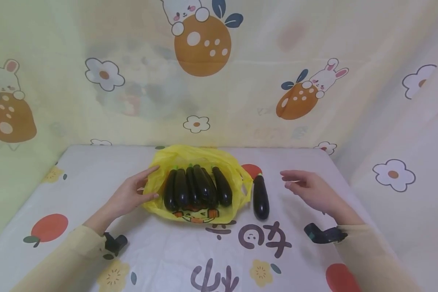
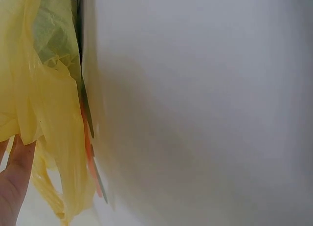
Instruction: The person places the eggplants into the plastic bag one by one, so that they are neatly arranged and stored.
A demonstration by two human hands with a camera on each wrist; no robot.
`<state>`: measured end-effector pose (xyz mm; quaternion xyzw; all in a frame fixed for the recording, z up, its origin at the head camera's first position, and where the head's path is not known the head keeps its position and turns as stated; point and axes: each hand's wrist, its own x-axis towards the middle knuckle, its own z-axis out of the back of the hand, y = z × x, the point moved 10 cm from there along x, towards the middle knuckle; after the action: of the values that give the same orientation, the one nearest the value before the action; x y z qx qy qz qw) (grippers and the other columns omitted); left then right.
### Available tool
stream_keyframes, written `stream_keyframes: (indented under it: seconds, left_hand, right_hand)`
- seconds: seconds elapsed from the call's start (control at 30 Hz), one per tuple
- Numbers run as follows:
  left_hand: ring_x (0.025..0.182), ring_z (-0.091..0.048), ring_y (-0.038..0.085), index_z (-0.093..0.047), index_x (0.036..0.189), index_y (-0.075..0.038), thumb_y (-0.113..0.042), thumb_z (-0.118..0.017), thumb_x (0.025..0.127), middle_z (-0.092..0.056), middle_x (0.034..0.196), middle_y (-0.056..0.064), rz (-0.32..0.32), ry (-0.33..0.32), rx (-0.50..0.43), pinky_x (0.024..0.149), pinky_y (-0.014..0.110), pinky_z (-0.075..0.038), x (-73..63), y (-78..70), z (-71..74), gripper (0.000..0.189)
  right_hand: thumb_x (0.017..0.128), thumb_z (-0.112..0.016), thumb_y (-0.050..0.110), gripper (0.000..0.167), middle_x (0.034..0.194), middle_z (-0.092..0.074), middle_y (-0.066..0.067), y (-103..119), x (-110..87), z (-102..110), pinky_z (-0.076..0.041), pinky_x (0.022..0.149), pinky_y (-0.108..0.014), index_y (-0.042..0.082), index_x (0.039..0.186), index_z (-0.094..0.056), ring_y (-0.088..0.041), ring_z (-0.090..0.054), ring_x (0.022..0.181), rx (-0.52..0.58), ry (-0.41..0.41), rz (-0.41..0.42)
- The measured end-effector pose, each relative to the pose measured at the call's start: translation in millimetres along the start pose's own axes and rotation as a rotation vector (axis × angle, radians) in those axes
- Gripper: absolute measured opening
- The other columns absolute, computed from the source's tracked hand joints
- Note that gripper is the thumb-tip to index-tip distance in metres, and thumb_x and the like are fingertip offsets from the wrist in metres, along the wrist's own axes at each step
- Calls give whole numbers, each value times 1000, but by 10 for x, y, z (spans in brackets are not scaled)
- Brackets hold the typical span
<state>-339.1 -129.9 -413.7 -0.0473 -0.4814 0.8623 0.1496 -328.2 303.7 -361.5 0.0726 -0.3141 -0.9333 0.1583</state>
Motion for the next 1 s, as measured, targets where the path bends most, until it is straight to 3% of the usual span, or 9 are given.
stream_keyframes:
  seconds: [0.1,0.3,0.43,0.57,0.7,0.87,1.0]
  left_hand:
    - [142,-43,51,-39,159,-15,-1,-75,89,-34,164,22,7,-1,-4,106,55,-53,-10,8,-2,79]
    - [141,-45,50,-38,159,-15,-1,-74,89,-35,163,22,10,-1,-9,105,53,-55,-14,9,-10,80]
    - [142,-45,50,-38,159,-15,0,-74,89,-34,164,22,10,0,-14,105,53,-55,-17,12,-10,80]
    - [142,-44,51,-38,159,-15,-1,-74,90,-34,164,22,7,1,-10,106,53,-54,-14,8,-8,79]
    - [141,-45,50,-38,159,-15,-3,-74,90,-35,163,22,1,2,-6,106,53,-54,-10,-3,-4,78]
    - [142,-44,50,-38,159,-15,-2,-74,90,-35,163,21,1,0,-4,106,53,-54,-15,-6,8,78]
    - [143,-43,50,-38,159,-15,-3,-74,90,-35,164,21,3,1,0,106,53,-54,-21,-1,16,79]
  right_hand:
    - [105,-58,19,46,140,-60,-26,1,60,-118,-58,85,-18,-1,146,-52,-34,-69,113,-9,8,-22]
    - [104,-58,18,47,146,-56,-26,-30,170,-385,-62,92,-45,-1,147,-51,-38,-65,119,-22,23,-60]
    - [103,-58,21,52,149,-52,-28,-62,228,-576,-60,95,-54,0,150,-47,-43,-63,122,-18,47,-106]
    - [103,-60,25,59,151,-46,-32,-79,282,-758,-60,95,-56,-1,152,-42,-48,-61,125,-32,63,-134]
    - [100,-64,25,63,149,-44,-36,-24,332,-874,-61,92,-53,-6,151,-42,-50,-62,120,-52,56,-90]
    - [99,-65,24,65,147,-47,-37,44,348,-901,-60,93,-55,-9,150,-42,-51,-62,119,-78,34,-52]
    - [99,-64,22,65,148,-45,-37,19,321,-900,-63,88,-52,-7,151,-41,-52,-62,119,-62,47,-100]
